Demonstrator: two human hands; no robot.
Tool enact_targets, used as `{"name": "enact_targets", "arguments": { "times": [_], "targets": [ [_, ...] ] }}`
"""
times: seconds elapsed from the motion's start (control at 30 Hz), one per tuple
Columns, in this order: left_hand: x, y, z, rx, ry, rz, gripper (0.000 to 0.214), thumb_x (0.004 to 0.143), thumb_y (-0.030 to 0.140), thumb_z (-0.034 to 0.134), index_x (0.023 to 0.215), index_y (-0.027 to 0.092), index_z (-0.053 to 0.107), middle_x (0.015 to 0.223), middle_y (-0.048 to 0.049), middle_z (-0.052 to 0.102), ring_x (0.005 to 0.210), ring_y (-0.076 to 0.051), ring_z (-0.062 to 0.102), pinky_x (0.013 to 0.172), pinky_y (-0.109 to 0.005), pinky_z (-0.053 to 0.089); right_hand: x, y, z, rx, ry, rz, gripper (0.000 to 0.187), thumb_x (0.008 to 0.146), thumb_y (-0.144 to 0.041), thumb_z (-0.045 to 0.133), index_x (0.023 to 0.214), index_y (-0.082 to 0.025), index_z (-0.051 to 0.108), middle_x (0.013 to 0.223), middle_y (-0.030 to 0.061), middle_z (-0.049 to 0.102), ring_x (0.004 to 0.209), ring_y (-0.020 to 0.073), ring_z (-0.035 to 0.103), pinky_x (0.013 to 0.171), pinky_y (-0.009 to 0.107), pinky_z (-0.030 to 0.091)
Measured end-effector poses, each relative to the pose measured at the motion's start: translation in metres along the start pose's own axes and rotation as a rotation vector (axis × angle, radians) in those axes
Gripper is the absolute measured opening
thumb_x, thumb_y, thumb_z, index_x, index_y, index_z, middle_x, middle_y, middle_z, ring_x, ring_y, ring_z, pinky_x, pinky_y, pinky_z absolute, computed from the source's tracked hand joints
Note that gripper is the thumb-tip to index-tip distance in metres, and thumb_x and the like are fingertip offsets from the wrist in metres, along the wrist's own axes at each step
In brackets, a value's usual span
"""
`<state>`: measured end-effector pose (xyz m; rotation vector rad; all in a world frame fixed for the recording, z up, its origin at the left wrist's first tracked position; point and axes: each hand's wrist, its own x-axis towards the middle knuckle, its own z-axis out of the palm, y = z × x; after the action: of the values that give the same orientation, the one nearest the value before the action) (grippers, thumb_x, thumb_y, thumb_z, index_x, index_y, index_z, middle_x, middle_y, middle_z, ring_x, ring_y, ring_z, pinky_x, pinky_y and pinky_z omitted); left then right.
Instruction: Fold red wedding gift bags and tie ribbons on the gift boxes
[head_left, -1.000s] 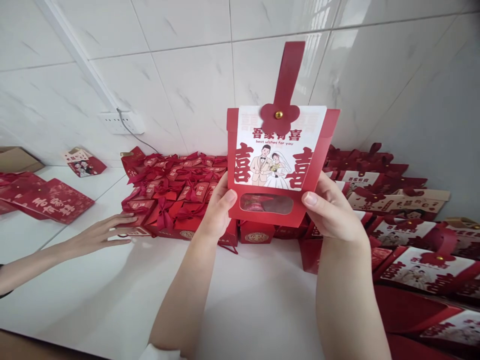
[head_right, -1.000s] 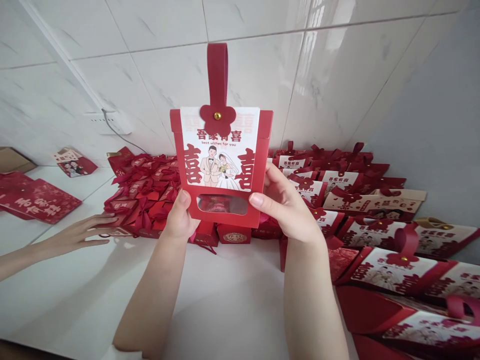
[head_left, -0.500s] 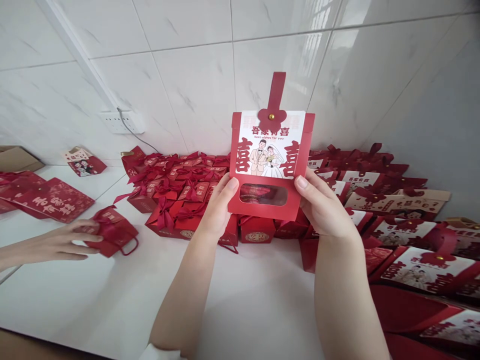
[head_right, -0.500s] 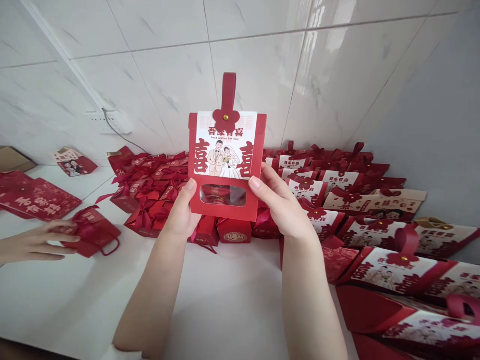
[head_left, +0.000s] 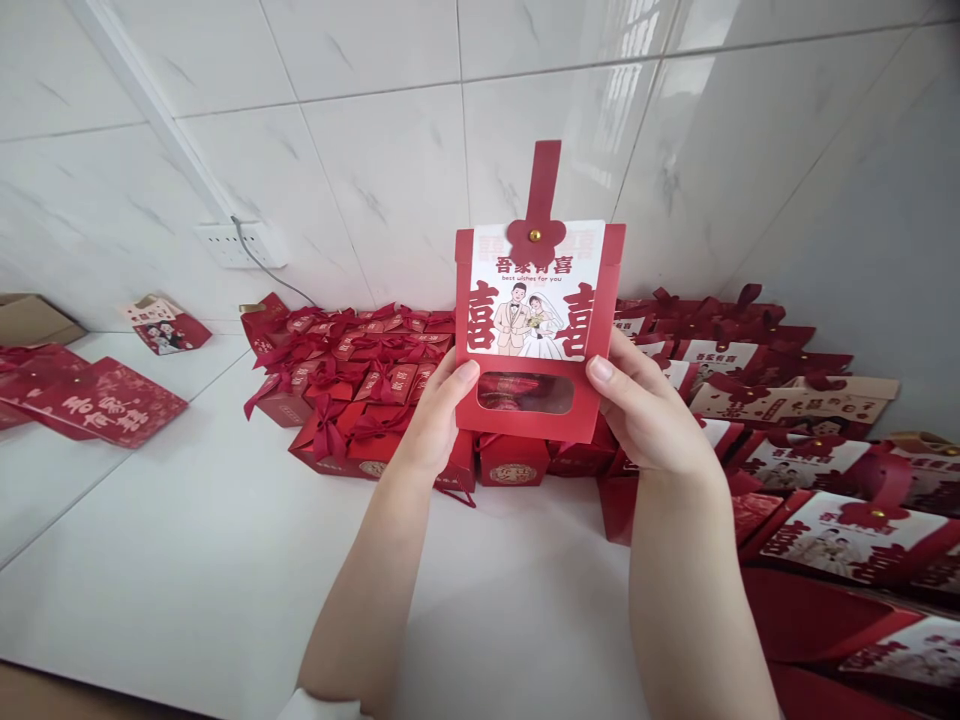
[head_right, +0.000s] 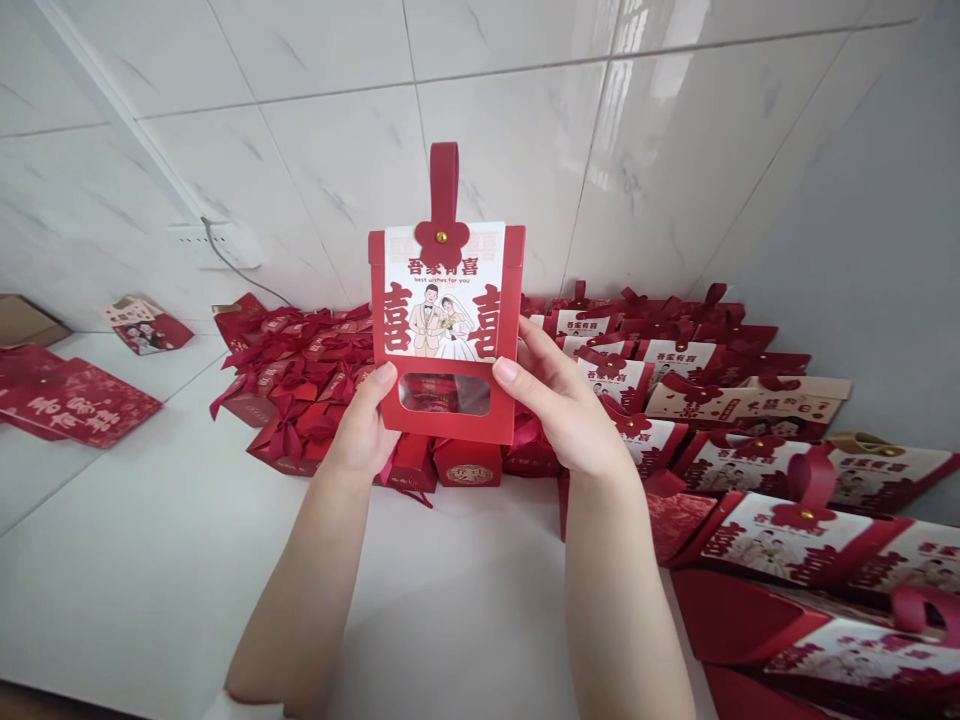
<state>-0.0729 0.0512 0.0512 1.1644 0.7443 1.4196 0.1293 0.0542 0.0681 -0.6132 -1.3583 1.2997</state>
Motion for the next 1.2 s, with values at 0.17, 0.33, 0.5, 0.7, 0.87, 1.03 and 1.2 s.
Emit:
{"name": "enact_targets", "arguments": {
  "times": [0.17,0.33,0.5,0.7,0.87,1.03,1.2],
  "targets": [
    [-0.002,0.000,-0.004,0.127,-0.021,0.017,0.057,0.074,0.036,0.084,0.126,0.026,0.062,0.123,-0.0084,0.073,0.112,-0.030,0.070,0.093,-0.041,0.059,0.000,0.002,-0.003,0.024,-0.042,0.047,0.056,0.089,-0.050,0.070,0.142,-0.044,0.055,0.148,-0.0053,0.059,0.136,0.0287,0.057,0.105,0.046,0.057],
    [-0.002,0.001,-0.006,0.200,-0.106,0.118,0.064,0.072,0.021,0.086,0.128,0.030,0.055,0.131,-0.0050,0.067,0.117,-0.025,0.068,0.100,-0.038,0.058,0.005,0.009,-0.003,0.008,0.062,0.064,0.049,0.094,-0.054,0.062,0.142,-0.046,0.055,0.156,-0.0093,0.050,0.142,0.0289,0.052,0.107,0.046,0.057],
    [-0.003,0.000,-0.011,0.211,-0.221,0.153,0.073,0.072,0.018,0.086,0.134,0.035,0.051,0.136,-0.0038,0.062,0.122,-0.026,0.065,0.102,-0.040,0.058,0.003,0.006,-0.006,-0.031,0.049,0.007,0.049,0.096,-0.051,0.059,0.144,-0.047,0.052,0.157,-0.0107,0.049,0.146,0.0286,0.046,0.114,0.047,0.052],
    [-0.004,0.000,-0.012,0.243,-0.242,0.185,0.072,0.072,0.018,0.086,0.133,0.035,0.052,0.131,-0.0053,0.065,0.119,-0.027,0.066,0.100,-0.042,0.059,-0.002,-0.001,-0.009,-0.144,0.002,-0.091,0.051,0.098,-0.049,0.056,0.148,-0.046,0.047,0.158,-0.0091,0.047,0.150,0.0301,0.040,0.117,0.050,0.049],
    [-0.003,0.002,-0.009,0.199,-0.234,0.161,0.068,0.073,0.019,0.085,0.132,0.033,0.054,0.129,-0.0056,0.066,0.115,-0.025,0.068,0.098,-0.041,0.060,-0.002,0.000,-0.009,-0.157,0.040,-0.093,0.049,0.097,-0.048,0.060,0.145,-0.047,0.051,0.157,-0.0089,0.049,0.146,0.0312,0.045,0.115,0.048,0.051],
    [-0.002,-0.001,-0.009,0.130,-0.174,0.131,0.068,0.069,0.024,0.089,0.130,0.032,0.059,0.131,-0.0063,0.068,0.118,-0.028,0.068,0.097,-0.041,0.060,-0.002,-0.001,-0.006,-0.171,0.060,-0.108,0.051,0.095,-0.050,0.062,0.145,-0.046,0.052,0.156,-0.0079,0.050,0.146,0.0325,0.045,0.113,0.049,0.052],
    [0.001,-0.005,-0.006,-0.041,-0.128,0.075,0.064,0.075,0.062,0.077,0.126,0.026,0.064,0.127,-0.0106,0.070,0.122,-0.033,0.066,0.098,-0.045,0.059,-0.005,-0.003,-0.007,-0.166,0.001,-0.072,0.065,0.091,-0.057,0.063,0.152,-0.044,0.042,0.151,-0.0040,0.057,0.144,0.0336,0.047,0.110,0.050,0.054]
  ]
}}
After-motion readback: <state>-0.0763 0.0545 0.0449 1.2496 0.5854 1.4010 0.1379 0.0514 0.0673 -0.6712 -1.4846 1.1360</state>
